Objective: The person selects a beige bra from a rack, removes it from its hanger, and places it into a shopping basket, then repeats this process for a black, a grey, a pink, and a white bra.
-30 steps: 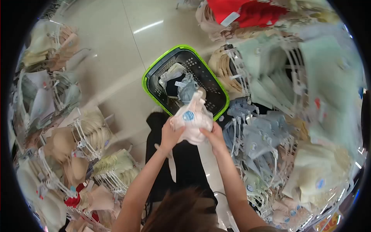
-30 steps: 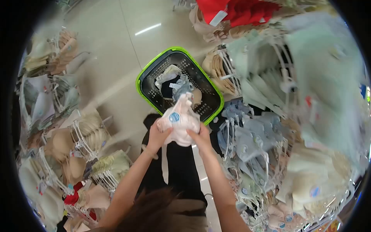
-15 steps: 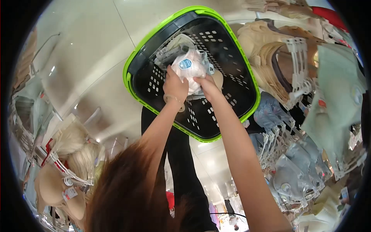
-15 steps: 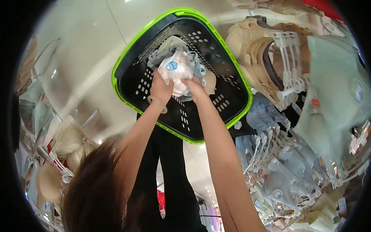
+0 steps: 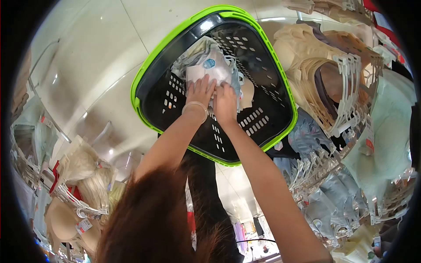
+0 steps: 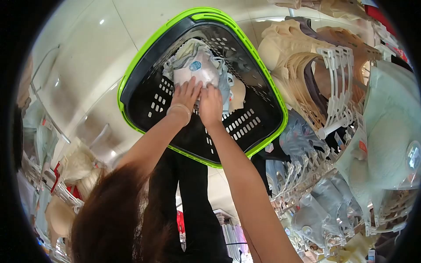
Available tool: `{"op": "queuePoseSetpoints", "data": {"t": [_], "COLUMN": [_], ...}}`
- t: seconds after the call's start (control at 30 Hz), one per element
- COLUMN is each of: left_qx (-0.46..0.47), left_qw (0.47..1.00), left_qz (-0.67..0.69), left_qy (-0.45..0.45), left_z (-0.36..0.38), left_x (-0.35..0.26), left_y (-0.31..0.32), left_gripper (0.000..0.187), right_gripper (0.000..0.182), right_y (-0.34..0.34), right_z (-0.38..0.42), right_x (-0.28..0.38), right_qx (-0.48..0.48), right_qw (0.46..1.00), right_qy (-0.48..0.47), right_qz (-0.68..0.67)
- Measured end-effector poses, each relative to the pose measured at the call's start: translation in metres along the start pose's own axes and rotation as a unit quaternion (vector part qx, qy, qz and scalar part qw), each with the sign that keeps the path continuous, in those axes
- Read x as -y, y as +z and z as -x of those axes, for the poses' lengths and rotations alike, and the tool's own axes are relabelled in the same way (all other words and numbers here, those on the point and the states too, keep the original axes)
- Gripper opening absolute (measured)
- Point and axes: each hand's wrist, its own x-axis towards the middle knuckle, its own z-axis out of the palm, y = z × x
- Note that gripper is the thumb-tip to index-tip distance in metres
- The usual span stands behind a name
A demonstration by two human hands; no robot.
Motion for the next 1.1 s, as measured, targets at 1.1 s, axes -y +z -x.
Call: {"op": "queuePoseSetpoints", "data": {"t": [1.1], "left_qx": [0.006], "left_qw": [0.994], "left_qz": [0.018], "left_qy": [-0.108], "left_z": [0.051], "left_x": [-0.035], "left_y": [-0.006], "left_gripper": [0.081], "right_gripper": [0.067], "right_y": [-0.043], "right_z": [0.057], "right_x": [0.031], "right_qx": [0.100], "right_qw": [0.995], "right_qy": [0.020], "right_qz": [-0.022]}}
